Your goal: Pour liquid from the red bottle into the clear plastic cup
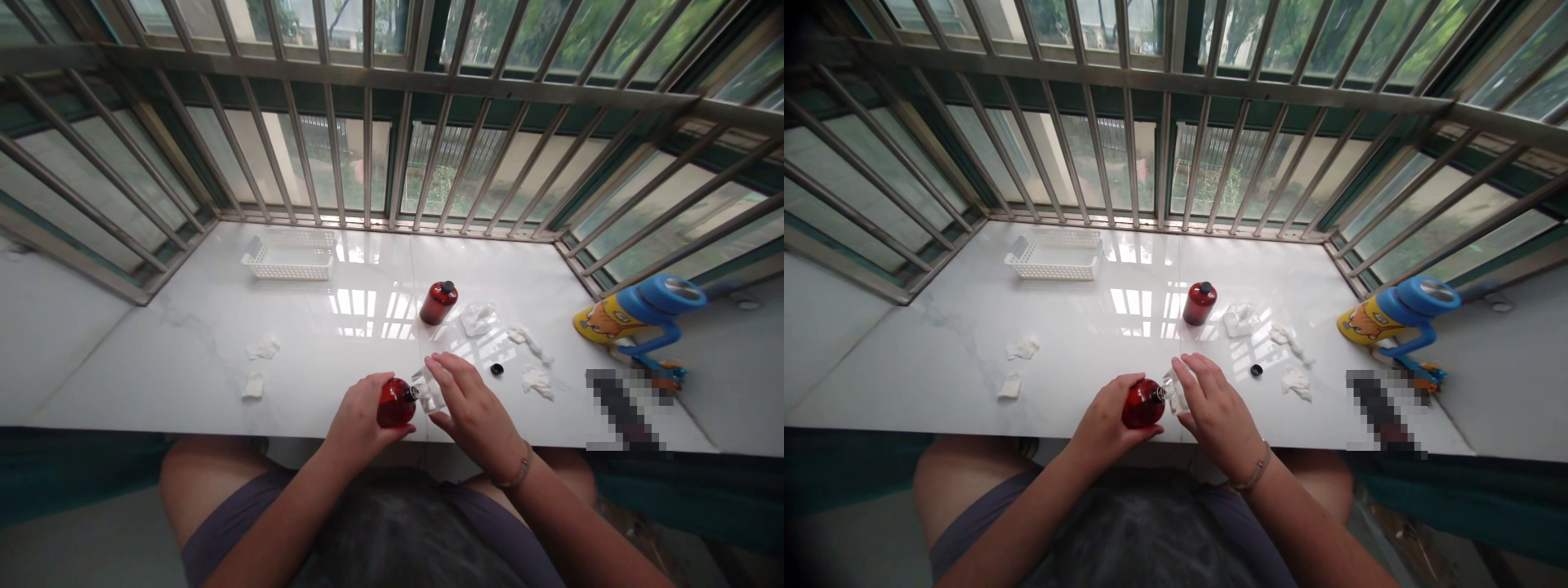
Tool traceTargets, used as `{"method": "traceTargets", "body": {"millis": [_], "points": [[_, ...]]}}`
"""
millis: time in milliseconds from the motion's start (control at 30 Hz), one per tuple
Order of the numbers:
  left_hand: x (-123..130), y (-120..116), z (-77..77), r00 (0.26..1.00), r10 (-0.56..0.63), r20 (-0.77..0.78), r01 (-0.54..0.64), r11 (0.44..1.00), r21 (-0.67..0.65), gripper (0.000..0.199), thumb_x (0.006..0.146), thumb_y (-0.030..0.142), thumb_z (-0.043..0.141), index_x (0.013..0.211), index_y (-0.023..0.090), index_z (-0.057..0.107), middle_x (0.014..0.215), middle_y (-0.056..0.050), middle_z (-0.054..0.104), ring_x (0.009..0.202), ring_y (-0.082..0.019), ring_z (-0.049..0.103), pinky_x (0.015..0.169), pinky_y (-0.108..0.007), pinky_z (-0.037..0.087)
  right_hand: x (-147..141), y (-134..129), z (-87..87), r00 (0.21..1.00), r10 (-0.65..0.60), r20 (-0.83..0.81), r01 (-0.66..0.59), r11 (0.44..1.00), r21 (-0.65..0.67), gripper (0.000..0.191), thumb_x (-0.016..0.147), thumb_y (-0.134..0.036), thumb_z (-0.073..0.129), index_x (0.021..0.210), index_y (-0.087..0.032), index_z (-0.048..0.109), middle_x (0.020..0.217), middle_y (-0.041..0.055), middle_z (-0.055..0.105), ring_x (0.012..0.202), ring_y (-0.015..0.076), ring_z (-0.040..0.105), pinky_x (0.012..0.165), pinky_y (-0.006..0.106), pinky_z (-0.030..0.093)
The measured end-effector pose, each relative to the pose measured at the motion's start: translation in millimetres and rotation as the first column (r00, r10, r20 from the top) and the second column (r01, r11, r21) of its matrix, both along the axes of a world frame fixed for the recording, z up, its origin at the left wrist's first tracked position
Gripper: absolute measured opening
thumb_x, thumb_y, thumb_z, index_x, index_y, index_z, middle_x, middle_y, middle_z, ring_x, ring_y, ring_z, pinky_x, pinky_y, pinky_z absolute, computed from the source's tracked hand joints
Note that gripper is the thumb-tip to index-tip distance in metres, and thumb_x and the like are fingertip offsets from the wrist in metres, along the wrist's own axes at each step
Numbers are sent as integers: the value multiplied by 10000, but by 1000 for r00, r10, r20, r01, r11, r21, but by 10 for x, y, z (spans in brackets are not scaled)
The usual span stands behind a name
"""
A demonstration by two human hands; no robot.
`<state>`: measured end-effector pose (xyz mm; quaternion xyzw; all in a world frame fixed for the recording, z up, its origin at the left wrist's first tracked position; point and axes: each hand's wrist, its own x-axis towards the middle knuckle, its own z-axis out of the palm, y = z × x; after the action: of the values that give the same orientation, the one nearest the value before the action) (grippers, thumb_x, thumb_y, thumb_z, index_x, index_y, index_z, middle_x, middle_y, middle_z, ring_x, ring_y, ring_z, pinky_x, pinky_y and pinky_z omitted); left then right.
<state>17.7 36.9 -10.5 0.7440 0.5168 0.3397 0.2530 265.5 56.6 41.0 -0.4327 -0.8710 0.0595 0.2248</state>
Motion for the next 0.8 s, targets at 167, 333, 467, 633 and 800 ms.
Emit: {"method": "traceTargets", "body": {"millis": [167, 333, 467, 633, 800], "points": [[1, 0, 2, 1000, 4, 0, -4, 1000, -8, 945, 684, 388, 1030, 1443, 289, 476, 1362, -104, 701, 1229, -354, 703, 1065, -554, 577, 4, 4, 27, 999, 12, 37, -13, 1000, 22, 939, 828, -44, 749, 1664, -175, 343, 1539, 210, 545, 1481, 393, 484, 1213, 619, 504], [-1, -6, -2, 1000, 1, -2, -1, 1000, -7, 954, 682, 382, 1032, 1446, 294, 468, 1358, -109, 700, 1223, -355, 703, 1058, -557, 579, 4, 2, 34, 998, 11, 56, -13, 999, 34, 900, 838, -44, 740, 1648, -155, 364, 1536, 216, 544, 1485, 390, 478, 1219, 603, 502], [1, -8, -8, 1000, 5, -6, -5, 1000, -1, 953, 677, 387, 1033, 1441, 287, 473, 1348, -108, 705, 1213, -352, 708, 1050, -550, 583, -2, 1, 47, 998, 8, 65, -12, 999, 50, 880, 851, -40, 718, 1647, -163, 363, 1531, 208, 547, 1475, 390, 488, 1209, 604, 510], [-2, -8, -12, 1000, 9, -6, -9, 1000, 2, 960, 665, 381, 1040, 1434, 287, 474, 1348, -104, 708, 1211, -349, 710, 1044, -544, 586, -7, 3, 64, 996, 16, 83, -22, 998, 66, 865, 856, -50, 733, 1637, -138, 371, 1525, 220, 548, 1472, 395, 485, 1211, 604, 510], [-5, -9, -26, 1000, 10, -4, -10, 1000, -6, 956, 670, 383, 1037, 1436, 289, 472, 1351, -110, 705, 1214, -355, 709, 1045, -552, 585, 1, 7, 66, 996, 19, 92, -25, 998, 61, 882, 848, -58, 757, 1637, -134, 371, 1532, 222, 541, 1480, 397, 472, 1219, 604, 502]]}}
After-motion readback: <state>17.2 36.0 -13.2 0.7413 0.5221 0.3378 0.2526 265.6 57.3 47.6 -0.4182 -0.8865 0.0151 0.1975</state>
